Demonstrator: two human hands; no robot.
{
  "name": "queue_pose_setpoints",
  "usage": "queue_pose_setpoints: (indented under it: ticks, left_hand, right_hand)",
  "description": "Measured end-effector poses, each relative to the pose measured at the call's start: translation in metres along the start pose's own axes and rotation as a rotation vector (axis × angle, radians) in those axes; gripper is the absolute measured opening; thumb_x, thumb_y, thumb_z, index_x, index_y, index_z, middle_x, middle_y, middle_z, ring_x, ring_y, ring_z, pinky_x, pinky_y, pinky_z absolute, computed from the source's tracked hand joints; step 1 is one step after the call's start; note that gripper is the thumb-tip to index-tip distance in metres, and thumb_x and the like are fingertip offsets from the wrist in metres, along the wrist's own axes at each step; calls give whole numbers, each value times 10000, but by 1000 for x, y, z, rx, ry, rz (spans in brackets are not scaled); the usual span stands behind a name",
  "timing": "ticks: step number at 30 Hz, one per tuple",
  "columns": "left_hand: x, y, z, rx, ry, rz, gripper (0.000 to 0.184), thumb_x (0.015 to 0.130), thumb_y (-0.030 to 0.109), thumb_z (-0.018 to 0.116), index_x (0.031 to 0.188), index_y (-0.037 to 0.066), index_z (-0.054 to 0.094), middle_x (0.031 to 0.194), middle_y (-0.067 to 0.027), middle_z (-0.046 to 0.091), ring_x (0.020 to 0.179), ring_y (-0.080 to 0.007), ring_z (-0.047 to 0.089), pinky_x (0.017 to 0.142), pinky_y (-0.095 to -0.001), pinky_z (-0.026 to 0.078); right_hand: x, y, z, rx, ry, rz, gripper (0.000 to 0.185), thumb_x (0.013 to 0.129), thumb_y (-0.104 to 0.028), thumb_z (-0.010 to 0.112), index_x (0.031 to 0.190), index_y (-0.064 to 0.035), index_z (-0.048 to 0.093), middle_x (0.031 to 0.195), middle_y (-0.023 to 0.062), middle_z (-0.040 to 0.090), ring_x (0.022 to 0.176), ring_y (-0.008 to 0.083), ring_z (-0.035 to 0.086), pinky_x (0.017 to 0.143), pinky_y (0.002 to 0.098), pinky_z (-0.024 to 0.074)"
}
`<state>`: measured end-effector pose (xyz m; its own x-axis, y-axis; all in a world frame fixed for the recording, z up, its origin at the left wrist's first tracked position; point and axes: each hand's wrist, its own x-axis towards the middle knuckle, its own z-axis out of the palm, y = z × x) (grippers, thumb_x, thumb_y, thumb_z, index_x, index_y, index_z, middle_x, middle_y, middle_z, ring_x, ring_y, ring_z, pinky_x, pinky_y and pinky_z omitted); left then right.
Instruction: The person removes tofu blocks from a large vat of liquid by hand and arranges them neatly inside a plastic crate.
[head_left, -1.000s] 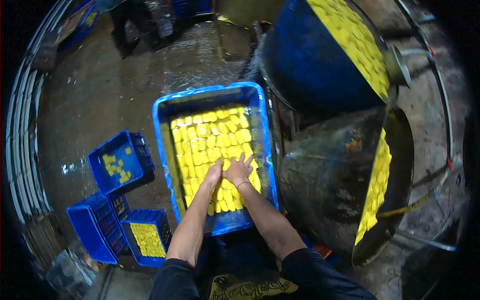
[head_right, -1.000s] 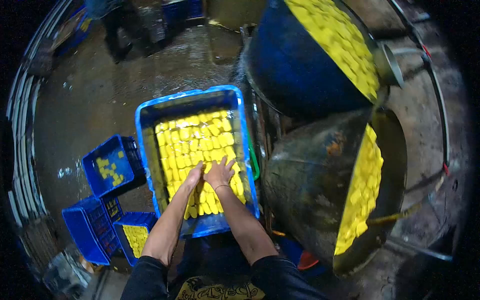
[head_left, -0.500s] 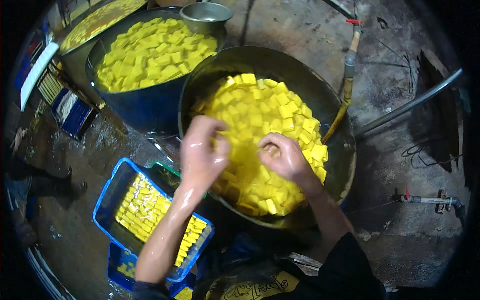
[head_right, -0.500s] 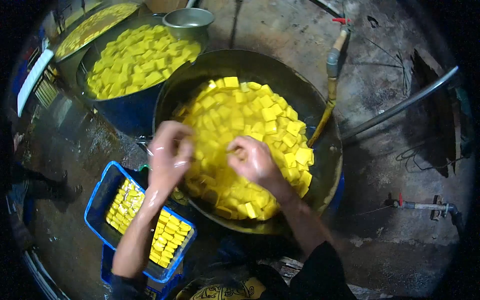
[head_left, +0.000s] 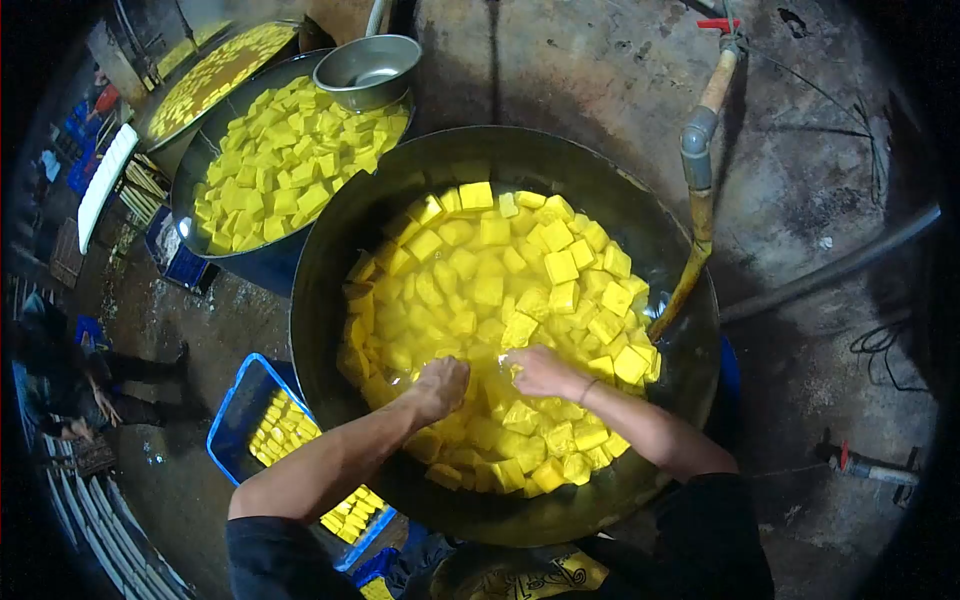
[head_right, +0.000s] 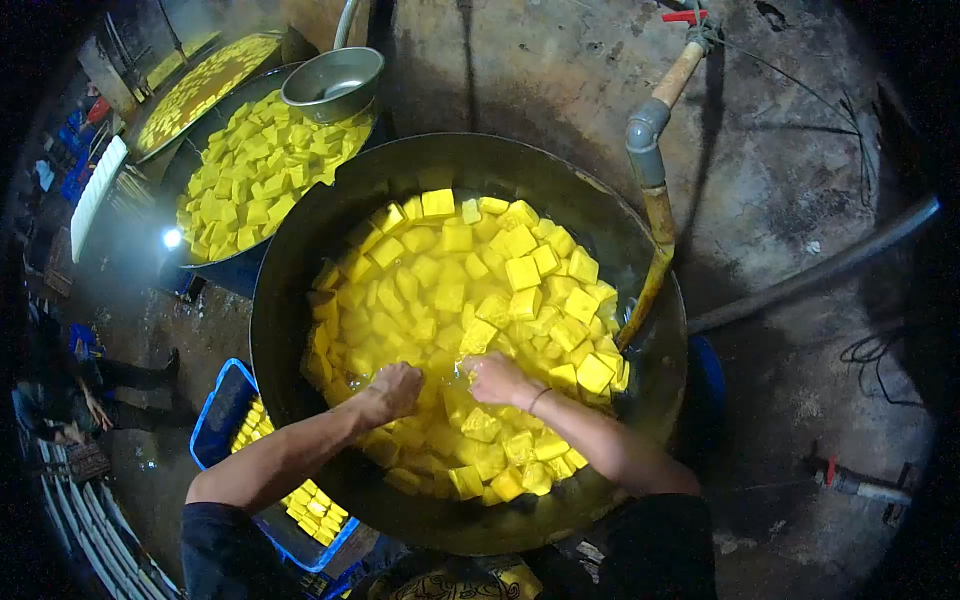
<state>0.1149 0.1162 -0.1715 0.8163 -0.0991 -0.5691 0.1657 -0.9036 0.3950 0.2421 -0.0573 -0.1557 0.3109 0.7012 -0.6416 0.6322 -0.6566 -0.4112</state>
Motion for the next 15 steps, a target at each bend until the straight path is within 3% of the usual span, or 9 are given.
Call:
queue_pose_setpoints:
  ticks: [1,3,5,8,10,12,15]
  left_hand:
    - [5,-3,-5,-65,85,79,118,831,97,569,806,23,657,865,-215,676,822,-365,676,697,-455,541]
    - [33,-5,-23,-78,67,52,139,839,151,594,822,30,661,914,-225,670,895,-355,658,760,-449,534]
    - [62,-9,-33,-105,403,388,287,741,262,742,922,49,679,823,-160,645,830,-340,634,764,-443,509]
    - [98,-9,-32,157,476,325,312,734,264,742,932,31,677,902,-175,639,899,-336,623,814,-445,500]
    - [135,-30,-5,272,572,387,299,739,238,721,935,17,674,961,-196,627,939,-341,610,851,-450,492]
    - [150,-26,-18,116,98,194,243,751,179,671,925,10,670,1086,-226,599,1032,-356,580,914,-465,475]
    - [138,-26,-36,14,45,147,239,734,136,635,924,-8,648,1117,-246,599,1009,-364,588,882,-444,501]
  right_hand:
    - [-2,7,-17,193,-73,15,377,835,-157,560,1200,-73,602,914,178,664,820,310,655,705,432,534]
    - [11,32,-47,163,173,-225,361,811,-196,604,1150,-77,627,882,181,665,801,312,656,768,437,527]
    - [34,37,-90,263,185,-78,375,780,-216,639,1125,-71,630,885,199,662,800,327,658,779,415,531]
    - [91,44,-127,30,356,28,322,765,-163,649,1059,-30,644,953,186,674,759,325,663,756,439,537]
    - [124,39,-134,38,527,34,426,753,-231,696,1138,-66,622,1057,221,640,1001,375,617,884,438,512]
    - [159,36,-129,-40,507,-5,442,743,-210,706,1153,-70,620,1092,217,632,1041,379,599,895,440,509]
    - [194,34,-113,-180,524,68,486,718,-147,716,1191,-99,617,1141,195,621,1122,356,563,913,425,506]
